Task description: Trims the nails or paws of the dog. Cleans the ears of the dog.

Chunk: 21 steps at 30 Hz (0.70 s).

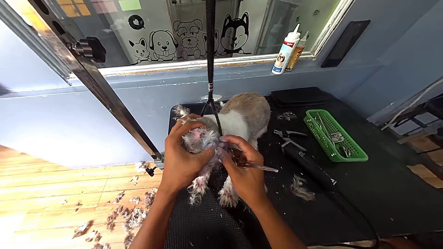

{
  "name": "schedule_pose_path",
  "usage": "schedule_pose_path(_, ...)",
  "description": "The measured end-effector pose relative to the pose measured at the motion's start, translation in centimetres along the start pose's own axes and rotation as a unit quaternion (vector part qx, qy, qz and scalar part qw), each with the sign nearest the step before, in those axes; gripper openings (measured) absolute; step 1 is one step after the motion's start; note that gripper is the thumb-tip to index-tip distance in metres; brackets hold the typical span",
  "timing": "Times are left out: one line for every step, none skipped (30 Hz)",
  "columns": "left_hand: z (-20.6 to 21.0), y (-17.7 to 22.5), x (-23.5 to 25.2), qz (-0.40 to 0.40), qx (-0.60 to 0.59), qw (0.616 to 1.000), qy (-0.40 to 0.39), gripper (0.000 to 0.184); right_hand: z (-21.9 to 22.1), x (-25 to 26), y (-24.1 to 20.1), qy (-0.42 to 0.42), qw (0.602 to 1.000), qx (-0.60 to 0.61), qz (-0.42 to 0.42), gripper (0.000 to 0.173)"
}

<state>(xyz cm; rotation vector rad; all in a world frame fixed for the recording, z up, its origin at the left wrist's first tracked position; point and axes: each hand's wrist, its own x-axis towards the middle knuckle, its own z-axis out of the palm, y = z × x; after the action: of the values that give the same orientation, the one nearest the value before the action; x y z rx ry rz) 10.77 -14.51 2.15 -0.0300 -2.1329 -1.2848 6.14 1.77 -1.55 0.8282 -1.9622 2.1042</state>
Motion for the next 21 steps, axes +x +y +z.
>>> schedule_pose_path(-0.1, 0.1, 0.0, -0.001, 0.000, 1.000, -0.002, 0.040, -0.3, 0.1, -0.1, 0.003, 1.000, -0.007, -0.014, 0.023)
schedule_pose_path(-0.2, 0.2, 0.0, -0.002, 0.001, 1.000, -0.002, 0.040, -0.6, 0.3, -0.3, 0.010, 0.999, -0.018, -0.038, 0.022)
schedule_pose_path(-0.2, 0.3, 0.0, 0.000, 0.003, 1.000, -0.003, 0.040, -0.9, 0.8, -0.6, 0.013, 0.997, -0.034, -0.065, 0.021)
schedule_pose_path(-0.3, 0.4, 0.0, 0.002, 0.004, 1.000, -0.004, 0.040, -1.2, 1.3, -1.0, 0.008, 0.994, -0.052, -0.094, 0.021)
schedule_pose_path(-0.4, 0.4, 0.0, 0.004, 0.005, 1.000, -0.005, 0.040, -1.4, 1.9, -1.4, -0.007, 0.990, -0.070, -0.124, 0.021)
schedule_pose_path(-0.4, 0.5, 0.0, 0.005, 0.005, 1.000, -0.006, 0.040, -1.6, 2.6, -1.8, -0.033, 0.984, -0.092, -0.151, 0.020)
schedule_pose_path(-0.4, 0.6, 0.0, 0.006, 0.007, 1.000, -0.007, 0.040, -1.7, 3.3, -2.2, -0.066, 0.975, -0.118, -0.174, 0.020)
schedule_pose_path(-0.4, 0.6, 0.1, 0.007, 0.008, 1.000, -0.009, 0.041, -1.6, 3.9, -2.4, -0.096, 0.965, -0.146, -0.193, 0.020)
schedule_pose_path(-0.4, 0.7, 0.1, 0.007, 0.010, 1.000, -0.011, 0.041, -1.4, 4.5, -2.6, -0.116, 0.956, -0.166, -0.214, 0.018)
schedule_pose_path(-0.4, 0.8, 0.2, 0.005, 0.012, 1.000, -0.013, 0.042, -1.3, 5.0, -2.7, -0.130, 0.948, -0.173, -0.234, 0.015)
schedule_pose_path(-0.4, 0.8, 0.2, 0.006, 0.012, 1.000, -0.013, 0.043, -1.2, 5.6, -3.0, -0.142, 0.943, -0.172, -0.248, 0.012)
schedule_pose_path(-0.4, 0.8, 0.2, 0.006, 0.012, 1.000, -0.014, 0.044, -1.2, 6.1, -3.3, -0.152, 0.941, -0.165, -0.252, 0.011)
schedule_pose_path(-0.5, 0.8, 0.2, 0.005, 0.011, 1.000, -0.016, 0.045, -1.2, 6.4, -3.6, -0.157, 0.945, -0.150, -0.246, 0.010)
schedule_pose_path(-0.5, 0.8, 0.2, 0.005, 0.013, 1.000, -0.019, 0.045, -1.3, 6.5, -3.7, -0.156, 0.952, -0.126, -0.230, 0.010)
schedule_pose_path(-0.5, 0.9, 0.2, 0.003, 0.018, 1.000, -0.021, 0.046, -1.5, 6.5, -3.8, -0.141, 0.963, -0.098, -0.209, 0.009)
schedule_pose_path(-0.5, 0.9, 0.2, 0.000, 0.019, 1.000, -0.022, 0.046, -1.7, 6.3, -3.8, -0.116, 0.973, -0.077, -0.185, 0.010)
schedule_pose_path(-0.5, 0.9, 0.2, -0.001, 0.017, 1.000, -0.022, 0.047, -1.9, 6.1, -3.8, -0.096, 0.979, -0.065, -0.165, 0.011)
schedule_pose_path(-0.5, 0.9, 0.2, 0.001, 0.018, 1.000, -0.023, 0.046, -2.2, 6.0, -3.7, -0.088, 0.982, -0.065, -0.152, 0.013)
schedule_pose_path(-0.5, 0.8, 0.3, 0.002, 0.019, 1.000, -0.023, 0.047, -2.2, 6.0, -3.7, -0.095, 0.982, -0.076, -0.144, 0.016)
schedule_pose_path(-0.5, 0.7, 0.5, 0.004, 0.019, 1.000, -0.022, 0.046, -2.0, 5.9, -3.7, -0.112, 0.980, -0.089, -0.138, 0.018)
schedule_pose_path(-0.4, 0.5, 0.6, 0.008, 0.014, 1.000, -0.020, 0.045, -1.7, 5.9, -3.8, -0.127, 0.978, -0.099, -0.134, 0.019)
